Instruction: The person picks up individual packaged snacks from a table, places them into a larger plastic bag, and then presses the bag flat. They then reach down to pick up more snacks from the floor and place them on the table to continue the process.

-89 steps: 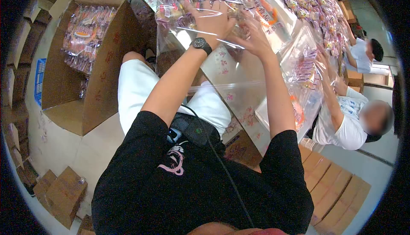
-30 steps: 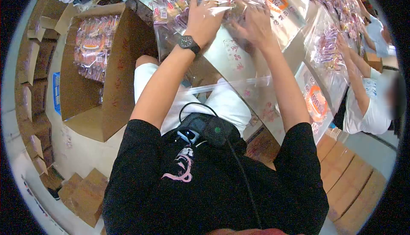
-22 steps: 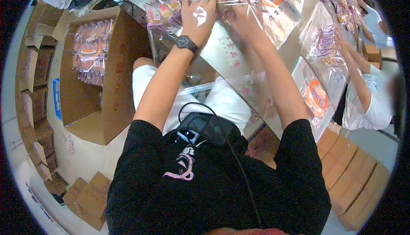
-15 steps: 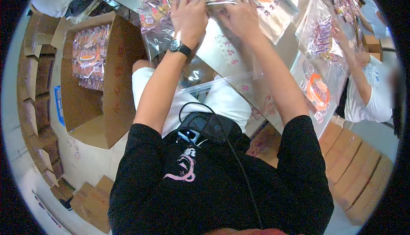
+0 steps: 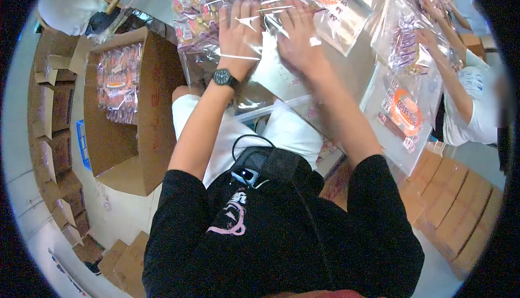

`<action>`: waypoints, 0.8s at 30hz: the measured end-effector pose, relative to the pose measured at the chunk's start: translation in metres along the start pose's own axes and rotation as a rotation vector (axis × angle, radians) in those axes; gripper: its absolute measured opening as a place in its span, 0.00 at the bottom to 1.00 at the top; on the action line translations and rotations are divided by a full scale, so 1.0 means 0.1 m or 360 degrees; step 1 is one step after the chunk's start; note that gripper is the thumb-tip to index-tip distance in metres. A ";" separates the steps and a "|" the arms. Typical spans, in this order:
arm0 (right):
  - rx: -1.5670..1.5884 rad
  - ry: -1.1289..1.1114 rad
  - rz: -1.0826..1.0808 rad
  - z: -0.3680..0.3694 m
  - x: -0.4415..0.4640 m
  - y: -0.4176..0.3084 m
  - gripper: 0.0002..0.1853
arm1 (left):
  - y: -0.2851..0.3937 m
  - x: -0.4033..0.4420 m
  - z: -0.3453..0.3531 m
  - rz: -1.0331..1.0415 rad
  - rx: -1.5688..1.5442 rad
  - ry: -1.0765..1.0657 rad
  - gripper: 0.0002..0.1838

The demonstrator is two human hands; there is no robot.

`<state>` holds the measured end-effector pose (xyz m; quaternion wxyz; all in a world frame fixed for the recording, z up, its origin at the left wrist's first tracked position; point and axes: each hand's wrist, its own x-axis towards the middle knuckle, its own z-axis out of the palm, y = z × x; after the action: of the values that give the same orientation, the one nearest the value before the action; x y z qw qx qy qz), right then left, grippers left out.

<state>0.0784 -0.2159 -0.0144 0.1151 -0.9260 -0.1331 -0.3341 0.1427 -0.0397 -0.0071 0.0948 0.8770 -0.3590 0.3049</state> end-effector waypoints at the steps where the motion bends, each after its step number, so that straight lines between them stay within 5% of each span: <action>1: -0.0045 -0.0073 0.0041 -0.14 -0.02 -0.17 0.40 | 0.02 -0.03 -0.03 -0.0026 -0.0097 0.0068 0.33; 10: 0.0440 -0.0249 0.0219 -0.31 -0.41 -0.49 0.34 | 0.22 -0.18 -0.18 -0.0038 -0.0157 -0.0105 0.29; 14: 0.0134 0.0018 0.0497 -0.29 -0.37 -0.56 0.25 | 0.27 -0.31 -0.22 -0.0048 -0.0233 -0.0123 0.31; 19: 0.0712 -0.0142 0.1095 -0.38 -0.59 -0.46 0.21 | 0.50 -0.10 -0.17 -0.0079 -0.0323 -0.0170 0.33; 24: 0.0046 0.0653 0.0619 -0.66 -0.39 -0.33 0.20 | 0.64 0.20 0.10 0.0144 -0.0335 0.0000 0.28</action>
<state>-0.0003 -0.2120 0.0138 0.2147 -0.8455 0.0682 -0.4842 0.1142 -0.1015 -0.0071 0.1725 0.8452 -0.4282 0.2695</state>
